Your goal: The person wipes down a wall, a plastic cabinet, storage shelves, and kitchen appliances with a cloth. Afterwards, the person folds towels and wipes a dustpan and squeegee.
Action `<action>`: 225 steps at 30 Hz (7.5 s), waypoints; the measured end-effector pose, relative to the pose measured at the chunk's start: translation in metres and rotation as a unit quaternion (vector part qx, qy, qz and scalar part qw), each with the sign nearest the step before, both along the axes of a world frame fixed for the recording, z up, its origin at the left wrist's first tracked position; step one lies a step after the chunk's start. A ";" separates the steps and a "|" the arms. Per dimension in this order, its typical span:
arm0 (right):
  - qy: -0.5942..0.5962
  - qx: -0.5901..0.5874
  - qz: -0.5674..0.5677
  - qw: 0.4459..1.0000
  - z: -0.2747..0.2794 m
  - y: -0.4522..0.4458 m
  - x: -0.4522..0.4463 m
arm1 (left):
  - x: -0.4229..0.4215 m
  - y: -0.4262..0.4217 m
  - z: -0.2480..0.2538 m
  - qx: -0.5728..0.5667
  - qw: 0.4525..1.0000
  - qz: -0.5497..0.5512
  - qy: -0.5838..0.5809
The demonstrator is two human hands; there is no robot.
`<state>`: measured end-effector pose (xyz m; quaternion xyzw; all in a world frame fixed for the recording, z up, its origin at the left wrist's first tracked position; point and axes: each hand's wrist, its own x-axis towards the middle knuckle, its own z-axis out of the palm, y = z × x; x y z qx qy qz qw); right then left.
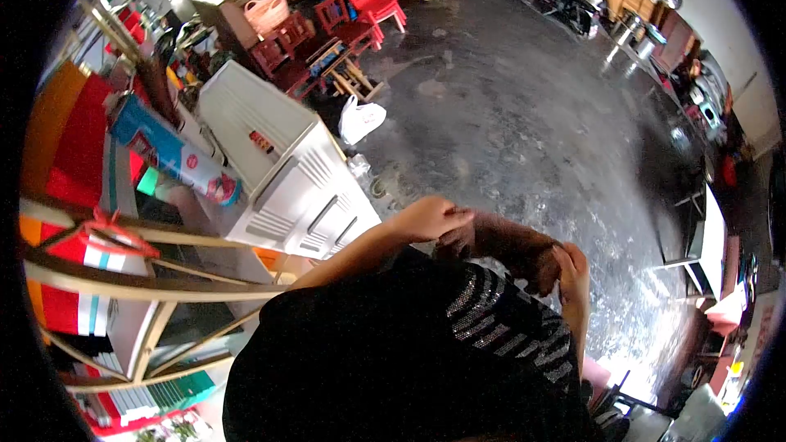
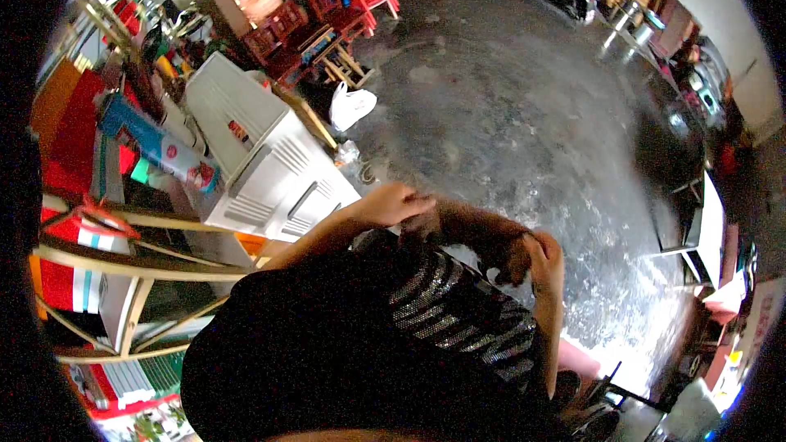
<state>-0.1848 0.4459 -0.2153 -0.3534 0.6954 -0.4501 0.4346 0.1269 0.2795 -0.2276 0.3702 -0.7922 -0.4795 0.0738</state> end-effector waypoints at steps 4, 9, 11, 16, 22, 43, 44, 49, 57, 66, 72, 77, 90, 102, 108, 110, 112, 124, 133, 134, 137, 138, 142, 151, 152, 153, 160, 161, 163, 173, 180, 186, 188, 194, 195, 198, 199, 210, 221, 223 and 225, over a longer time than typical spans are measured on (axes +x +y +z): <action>-0.100 -0.128 0.257 0.953 -0.027 -0.046 0.042 | -0.033 0.044 -0.001 0.295 0.919 0.155 0.210; -0.127 -0.139 0.353 0.916 -0.021 -0.051 0.066 | -0.033 0.106 0.015 0.377 0.868 0.141 0.293; -0.196 -0.054 0.376 0.904 -0.047 -0.047 0.065 | -0.024 0.111 0.021 0.186 0.951 0.121 0.214; -0.327 0.129 0.253 0.901 -0.104 -0.078 0.114 | 0.067 0.075 0.054 -0.261 0.886 0.379 -0.063; -0.166 -0.283 0.350 0.877 -0.053 -0.188 0.262 | 0.192 -0.044 0.052 -0.493 0.763 0.373 -0.187; 0.086 -0.607 0.257 0.747 -0.116 -0.288 0.359 | 0.221 -0.080 0.020 -0.464 0.797 0.353 -0.157; 0.076 -0.622 0.256 0.736 -0.123 -0.291 0.356 | 0.221 -0.080 0.019 -0.457 0.802 0.355 -0.150; 0.043 -0.448 0.326 0.831 -0.169 -0.297 0.341 | 0.222 -0.081 0.023 -0.437 0.814 0.353 -0.146; 0.057 -0.456 0.329 0.825 -0.141 -0.305 0.349 | 0.225 -0.082 0.022 -0.424 0.813 0.354 -0.185; -0.042 -0.390 0.267 0.880 -0.113 -0.301 0.363 | 0.224 -0.080 0.023 -0.435 0.817 0.347 -0.151; -0.006 -0.314 0.297 0.902 -0.164 -0.302 0.357 | 0.231 -0.084 0.016 -0.480 0.795 0.317 -0.193; -0.099 -0.271 0.295 0.911 -0.137 -0.299 0.364 | 0.226 -0.082 0.019 -0.440 0.808 0.352 -0.172; -0.135 -0.238 0.279 0.921 -0.175 -0.303 0.377 | 0.225 -0.083 0.021 -0.424 0.810 0.362 -0.180; -0.159 -0.220 0.306 0.912 -0.161 -0.299 0.370 | 0.223 -0.082 0.022 -0.426 0.805 0.365 -0.195; -0.087 -0.347 0.263 0.896 -0.082 -0.293 0.375 | 0.221 -0.080 0.025 -0.428 0.805 0.368 -0.183; -0.061 -0.341 0.261 0.901 -0.081 -0.291 0.376 | 0.219 -0.081 0.025 -0.427 0.803 0.369 -0.192; -0.038 -0.325 0.258 0.909 -0.082 -0.292 0.379 | 0.220 -0.082 0.025 -0.437 0.798 0.368 -0.193; -0.071 -0.384 0.257 0.884 -0.107 -0.288 0.382 | 0.226 -0.082 0.020 -0.485 0.791 0.328 -0.179; 0.142 -0.556 0.412 0.707 -0.192 -0.286 0.388 | 0.225 -0.082 0.020 -0.448 0.796 0.365 -0.183; 0.145 -0.526 0.433 0.717 -0.205 -0.281 0.389 | 0.226 -0.083 0.020 -0.449 0.795 0.362 -0.186; 0.063 -0.483 0.530 0.694 -0.196 -0.256 0.406 | 0.226 -0.084 0.019 -0.461 0.790 0.354 -0.196; 0.015 -0.446 0.607 0.658 -0.187 -0.250 0.418 | 0.227 -0.083 0.019 -0.468 0.787 0.349 -0.198; 0.161 -0.607 0.572 0.528 -0.197 -0.215 0.466 | 0.227 -0.084 0.020 -0.441 0.803 0.359 -0.177; 0.086 -0.544 0.520 0.653 -0.187 -0.252 0.406 | 0.219 -0.080 0.023 -0.439 0.803 0.371 -0.160; 0.079 -0.584 0.462 0.663 -0.188 -0.266 0.396 | 0.222 -0.080 0.022 -0.440 0.801 0.374 -0.158; 0.023 -0.460 0.512 0.725 -0.207 -0.280 0.385 | 0.232 -0.082 0.013 -0.496 0.775 0.333 -0.204; 0.041 -0.576 0.354 0.736 -0.244 -0.276 0.362 | 0.222 -0.080 0.022 -0.463 0.783 0.365 -0.201; -0.017 -0.497 0.501 0.708 -0.204 -0.260 0.373 | 0.222 -0.082 0.020 -0.465 0.782 0.360 -0.203; 0.136 -0.513 0.597 0.602 -0.214 -0.233 0.398 | 0.226 -0.083 0.017 -0.470 0.783 0.349 -0.210; 0.108 -0.495 0.531 0.680 -0.239 -0.266 0.386 | 0.222 -0.081 0.025 -0.448 0.794 0.359 -0.199; -0.065 -0.451 0.294 0.840 -0.165 -0.305 0.316 | 0.216 -0.076 0.024 -0.459 0.755 0.416 -0.216; 0.070 -0.627 0.382 0.675 0.004 -0.334 0.344 | 0.202 -0.075 0.026 -0.387 0.679 0.539 -0.315; 0.143 -0.576 0.514 0.619 0.003 -0.355 0.373 | 0.199 -0.075 0.029 -0.382 0.673 0.543 -0.325; 0.369 -0.488 0.578 0.541 0.023 -0.404 0.456 | 0.199 -0.079 0.026 -0.330 0.651 0.546 -0.410; 0.390 -0.494 0.571 0.527 0.017 -0.421 0.480 | 0.200 -0.081 0.020 -0.344 0.637 0.555 -0.410; 0.422 -0.509 0.546 0.514 0.006 -0.473 0.552 | 0.199 -0.082 0.017 -0.378 0.628 0.568 -0.375; 0.426 -0.455 0.584 0.521 0.019 -0.477 0.565 | 0.200 -0.079 0.020 -0.339 0.655 0.561 -0.376; 0.047 -0.536 0.796 0.275 0.074 -0.423 0.464 | 0.201 -0.067 0.048 -0.395 0.647 0.619 -0.205; 0.204 -0.563 0.651 0.468 0.028 -0.532 0.633 | 0.206 -0.075 0.045 -0.241 0.702 0.622 -0.250; 0.257 -0.623 0.603 0.426 -0.016 -0.549 0.663 | 0.202 -0.075 0.058 -0.216 0.699 0.637 -0.243; 0.252 -0.620 0.614 0.418 0.013 -0.529 0.644 | 0.203 -0.075 0.049 -0.228 0.663 0.676 -0.229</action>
